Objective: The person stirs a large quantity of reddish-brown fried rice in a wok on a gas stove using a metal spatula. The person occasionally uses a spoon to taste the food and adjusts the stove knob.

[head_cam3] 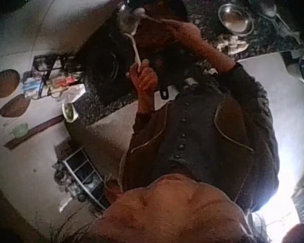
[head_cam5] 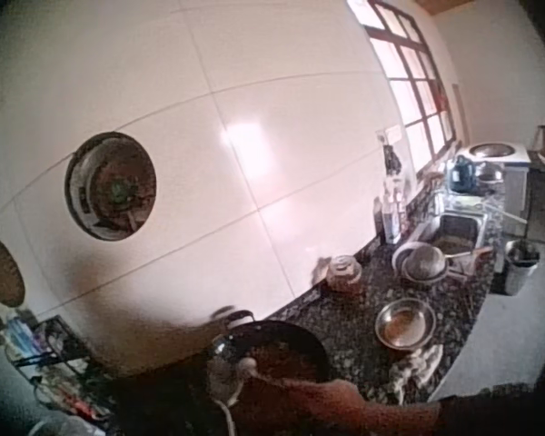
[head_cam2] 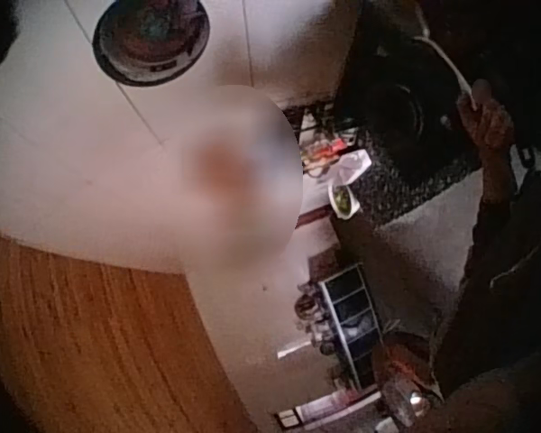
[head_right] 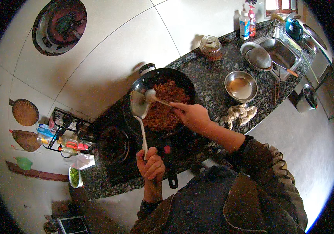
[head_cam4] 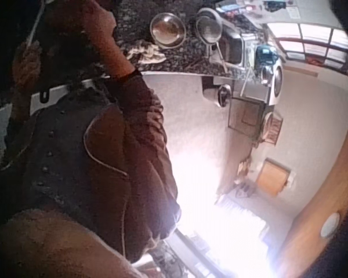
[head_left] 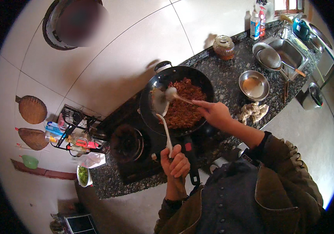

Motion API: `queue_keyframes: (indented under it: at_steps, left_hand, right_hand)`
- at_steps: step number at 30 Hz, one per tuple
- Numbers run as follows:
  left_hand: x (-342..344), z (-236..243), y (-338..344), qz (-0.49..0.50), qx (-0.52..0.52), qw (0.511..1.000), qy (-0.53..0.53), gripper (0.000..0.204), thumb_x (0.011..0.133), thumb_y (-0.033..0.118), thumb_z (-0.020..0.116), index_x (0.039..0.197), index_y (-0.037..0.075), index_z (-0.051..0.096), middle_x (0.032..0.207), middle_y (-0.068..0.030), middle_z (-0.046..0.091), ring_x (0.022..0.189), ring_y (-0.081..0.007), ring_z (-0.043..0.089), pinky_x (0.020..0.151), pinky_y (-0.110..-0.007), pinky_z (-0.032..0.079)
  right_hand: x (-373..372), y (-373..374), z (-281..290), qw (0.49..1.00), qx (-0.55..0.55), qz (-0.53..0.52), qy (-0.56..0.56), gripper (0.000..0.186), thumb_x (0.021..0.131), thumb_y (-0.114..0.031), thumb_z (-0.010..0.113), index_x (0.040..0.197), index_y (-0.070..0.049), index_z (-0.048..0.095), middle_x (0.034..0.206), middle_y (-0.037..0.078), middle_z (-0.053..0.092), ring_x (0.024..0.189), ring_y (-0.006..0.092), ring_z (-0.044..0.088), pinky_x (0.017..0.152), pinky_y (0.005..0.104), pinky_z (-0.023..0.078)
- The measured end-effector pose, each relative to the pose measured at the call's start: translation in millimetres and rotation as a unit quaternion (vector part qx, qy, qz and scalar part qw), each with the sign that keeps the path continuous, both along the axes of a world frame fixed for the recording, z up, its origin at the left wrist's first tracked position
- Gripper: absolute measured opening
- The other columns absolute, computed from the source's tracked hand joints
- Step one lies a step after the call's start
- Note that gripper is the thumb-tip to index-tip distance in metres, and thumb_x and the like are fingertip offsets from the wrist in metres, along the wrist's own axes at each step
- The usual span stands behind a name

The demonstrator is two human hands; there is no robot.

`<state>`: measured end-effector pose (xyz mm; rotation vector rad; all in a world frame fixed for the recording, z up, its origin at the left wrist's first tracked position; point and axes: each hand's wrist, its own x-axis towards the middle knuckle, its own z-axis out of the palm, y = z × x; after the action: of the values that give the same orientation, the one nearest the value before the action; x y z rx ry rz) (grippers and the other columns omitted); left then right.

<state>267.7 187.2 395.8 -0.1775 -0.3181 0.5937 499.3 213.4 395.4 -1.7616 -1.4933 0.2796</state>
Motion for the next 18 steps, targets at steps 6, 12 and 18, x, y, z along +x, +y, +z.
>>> queue_keyframes:
  at_steps: [6, 12, 18]
  left_hand:
    - [-1.4, -1.4, -1.6, 0.009, 0.008, 1.000, 0.021, 0.028, 0.092, 0.031, 0.037, 0.075, 0.009, 0.033, 0.046, -0.0047, 0.045, 0.034, -0.0155, 0.049, 0.034, -0.028, 0.045]
    - [-1.6, -1.3, 0.0, -0.004, 0.041, 0.999, 0.036, 0.029, 0.092, 0.032, 0.037, 0.076, 0.009, 0.034, 0.046, -0.0053, 0.044, 0.035, -0.0157, 0.049, 0.033, -0.029, 0.045]
    - [1.8, -3.0, 1.3, -0.002, 0.024, 1.000, 0.019, 0.029, 0.092, 0.032, 0.036, 0.076, 0.008, 0.034, 0.047, -0.0048, 0.043, 0.035, -0.0155, 0.049, 0.033, -0.029, 0.045]
  right_hand:
    - [3.4, -3.7, -1.1, 0.999, -0.022, -0.014, 0.038, 0.028, 0.084, -0.026, 0.059, 0.112, -0.028, 0.061, 0.064, 0.013, 0.059, 0.057, 0.0315, 0.058, 0.050, 0.0381, 0.045]
    - [4.1, -1.2, 0.0, 0.994, -0.104, 0.010, -0.011, 0.028, 0.084, -0.035, 0.057, 0.111, -0.030, 0.061, 0.063, 0.012, 0.060, 0.058, 0.0329, 0.059, 0.051, 0.0417, 0.047]
    - [2.6, 0.2, 0.7, 0.994, -0.007, 0.003, 0.112, 0.028, 0.085, -0.024, 0.058, 0.113, -0.025, 0.061, 0.066, 0.016, 0.056, 0.054, 0.0286, 0.054, 0.051, 0.0334, 0.044]
